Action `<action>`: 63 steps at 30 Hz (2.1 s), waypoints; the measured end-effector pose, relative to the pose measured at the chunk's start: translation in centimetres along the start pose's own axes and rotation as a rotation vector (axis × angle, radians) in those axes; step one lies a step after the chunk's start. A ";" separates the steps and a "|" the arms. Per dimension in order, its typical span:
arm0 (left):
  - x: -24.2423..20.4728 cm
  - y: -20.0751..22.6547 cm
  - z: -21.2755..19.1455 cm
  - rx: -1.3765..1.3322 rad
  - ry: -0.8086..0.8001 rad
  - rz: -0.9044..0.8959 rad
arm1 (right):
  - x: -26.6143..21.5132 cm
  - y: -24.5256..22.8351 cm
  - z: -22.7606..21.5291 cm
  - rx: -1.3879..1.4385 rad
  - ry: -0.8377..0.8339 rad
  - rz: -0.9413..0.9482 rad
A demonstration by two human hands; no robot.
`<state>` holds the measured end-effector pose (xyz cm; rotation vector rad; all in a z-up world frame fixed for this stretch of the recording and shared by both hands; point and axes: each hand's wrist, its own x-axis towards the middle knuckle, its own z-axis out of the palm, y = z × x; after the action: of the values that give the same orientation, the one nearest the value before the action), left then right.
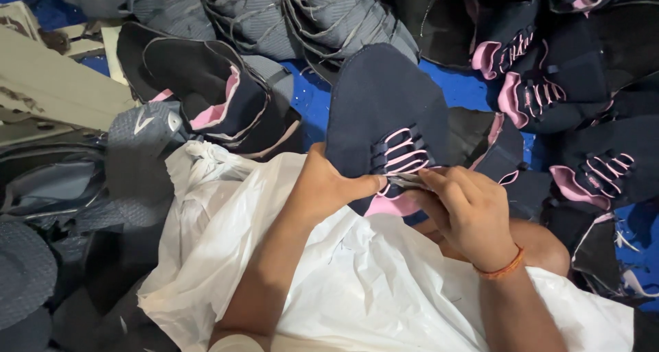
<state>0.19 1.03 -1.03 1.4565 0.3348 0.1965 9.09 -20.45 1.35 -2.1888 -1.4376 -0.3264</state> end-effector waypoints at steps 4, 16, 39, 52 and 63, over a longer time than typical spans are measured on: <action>0.1 -0.3 -0.2 -0.243 -0.072 -0.029 | -0.3 0.5 0.3 0.019 0.054 -0.086; -0.3 -0.5 -0.6 -0.372 -0.166 -0.012 | -1.3 1.6 0.5 0.130 0.009 -0.021; 0.3 -1.4 -0.6 -0.256 -0.144 -0.038 | -0.2 0.8 -0.9 0.200 -0.087 -0.029; 0.3 -1.5 -0.6 -0.392 -0.242 -0.049 | -0.4 1.2 -1.7 0.143 -0.151 -0.130; 0.3 -1.6 -0.7 -0.397 -0.226 -0.062 | -0.7 1.1 -1.2 0.273 -0.203 0.041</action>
<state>0.16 1.59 -2.69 1.0610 0.1445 0.0426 9.87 -21.98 1.75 -2.0692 -1.4441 0.1056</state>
